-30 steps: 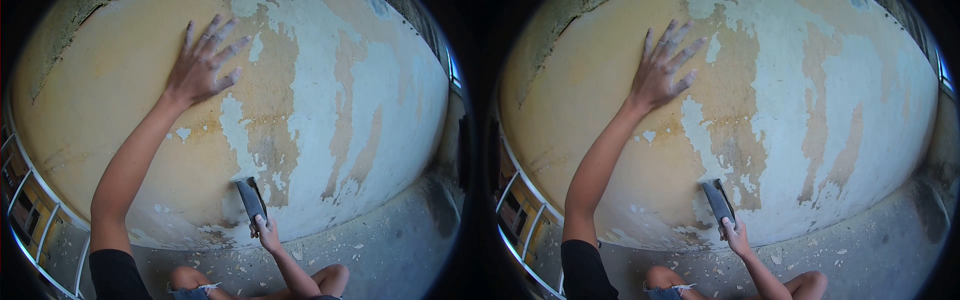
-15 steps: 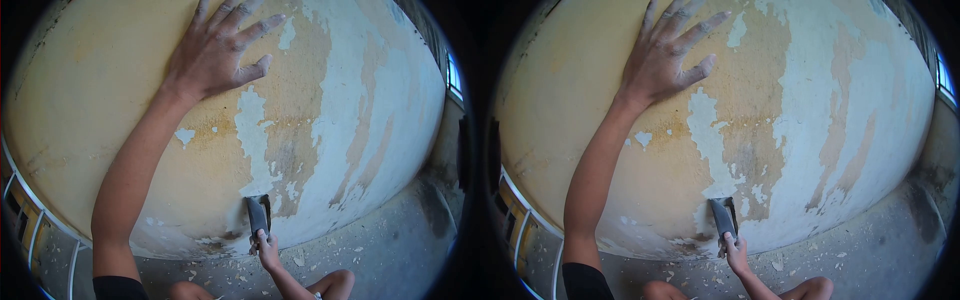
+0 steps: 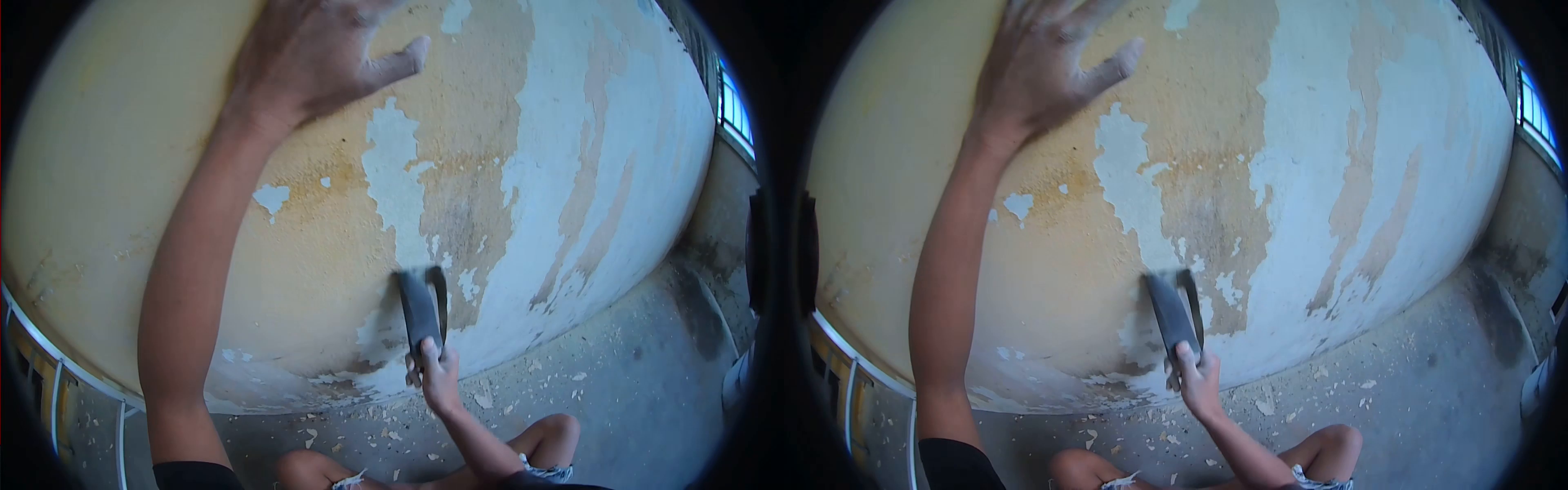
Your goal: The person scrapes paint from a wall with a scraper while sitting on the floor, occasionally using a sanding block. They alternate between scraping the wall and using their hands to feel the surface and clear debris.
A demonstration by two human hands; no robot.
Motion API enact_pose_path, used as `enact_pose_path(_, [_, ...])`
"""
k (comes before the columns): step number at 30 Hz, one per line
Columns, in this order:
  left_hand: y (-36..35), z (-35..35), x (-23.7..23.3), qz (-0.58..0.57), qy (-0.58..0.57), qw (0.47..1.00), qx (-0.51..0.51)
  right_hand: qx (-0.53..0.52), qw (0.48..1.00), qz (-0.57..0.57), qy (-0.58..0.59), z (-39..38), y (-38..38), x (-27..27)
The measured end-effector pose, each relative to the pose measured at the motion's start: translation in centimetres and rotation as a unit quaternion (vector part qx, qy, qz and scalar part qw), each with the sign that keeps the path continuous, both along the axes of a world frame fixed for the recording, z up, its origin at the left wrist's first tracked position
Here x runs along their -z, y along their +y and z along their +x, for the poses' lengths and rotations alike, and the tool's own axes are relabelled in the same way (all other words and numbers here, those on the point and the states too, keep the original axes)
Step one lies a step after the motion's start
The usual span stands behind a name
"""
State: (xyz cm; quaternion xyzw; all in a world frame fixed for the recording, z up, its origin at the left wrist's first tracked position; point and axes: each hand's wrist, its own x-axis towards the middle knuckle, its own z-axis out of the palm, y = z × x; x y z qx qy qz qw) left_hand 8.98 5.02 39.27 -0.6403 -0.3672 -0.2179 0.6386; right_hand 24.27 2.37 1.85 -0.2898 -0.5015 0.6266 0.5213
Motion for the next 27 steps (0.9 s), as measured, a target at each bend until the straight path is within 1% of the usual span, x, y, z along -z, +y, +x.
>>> enact_pose_path(2, [0.0, 0.4, 0.0, 0.016, 0.0, 1.0, 0.002, 0.012, 0.998, 0.051, 0.026, -0.2, 1.6, -6.0])
enact_pose_path(5, [0.2, 0.7, 0.1, 0.031, 0.012, 0.999, 0.0, 0.006, 0.998, 0.05, 0.044, -0.5, 2.3, -7.0])
enact_pose_path(8, [-0.6, 1.0, -0.2, 0.005, 0.003, 1.0, -0.018, -0.038, 0.998, -0.039, 0.02, -0.8, 0.2, 1.7])
enact_pose_path(10, [-0.5, 1.0, -0.3, 0.028, -0.001, 1.0, -0.011, -0.026, 0.999, -0.039, 0.015, -0.9, -0.6, 2.2])
enact_pose_path(11, [-0.1, 1.1, 0.1, 0.032, -0.006, 0.999, 0.0, -0.02, 0.998, -0.046, 0.024, -0.9, -0.9, 0.7])
enact_pose_path(12, [0.3, 1.3, 0.5, 0.013, -0.006, 1.0, 0.002, -0.028, 0.998, -0.034, 0.042, -0.9, -0.4, -1.3])
enact_pose_path(14, [0.8, 1.2, 0.4, 0.061, 0.004, 0.998, 0.014, -0.03, 0.997, -0.035, 0.065, -0.9, 1.3, -5.6])
enact_pose_path(15, [0.7, 0.9, 0.3, 0.052, 0.006, 0.998, 0.015, -0.045, 0.995, -0.012, 0.089, -0.9, 1.8, -7.5])
enact_pose_path(16, [0.5, 0.6, 0.0, 0.039, 0.007, 0.999, -0.017, -0.058, 0.992, 0.016, 0.114, -1.0, 2.0, -8.4])
enact_pose_path(17, [0.4, 0.6, -0.4, 0.029, 0.008, 0.998, -0.048, -0.056, 0.991, 0.016, 0.119, -1.1, 1.7, -7.2])
enact_pose_path(18, [0.3, 0.9, -0.2, 0.032, 0.011, 0.998, -0.046, -0.049, 0.995, -0.006, 0.09, -1.4, 1.0, -4.4])
enact_pose_path(20, [0.2, 1.5, 0.4, 0.041, -0.001, 0.999, -0.002, -0.033, 0.997, -0.054, 0.039, -1.5, -1.3, 2.0])
enact_pose_path(21, [0.2, 1.3, 0.1, 0.051, -0.002, 0.999, -0.004, -0.023, 0.996, -0.081, 0.015, -1.4, -2.1, 2.2])
enact_pose_path(22, [0.3, 0.9, -0.2, 0.055, 0.001, 0.998, -0.02, -0.028, 0.997, -0.075, 0.011, -1.3, -1.4, 2.1])
enact_pose_path(24, [1.0, 0.6, 0.2, 0.033, 0.003, 0.999, -0.039, 0.001, 0.999, -0.04, 0.013, -1.1, -1.1, 2.6])
enact_pose_path(25, [1.2, 0.8, 0.5, 0.058, 0.018, 0.998, -0.019, -0.007, 0.998, -0.048, 0.05, -1.0, -0.2, -0.6])
enact_pose_path(26, [1.3, 0.9, 0.5, 0.091, 0.035, 0.995, 0.002, -0.017, 0.998, -0.017, 0.053, -0.7, 1.0, -3.2])
enact_pose_path(27, [1.4, 0.9, 0.6, 0.085, 0.041, 0.996, 0.001, -0.019, 0.998, -0.023, 0.059, -0.7, 1.5, -4.6])
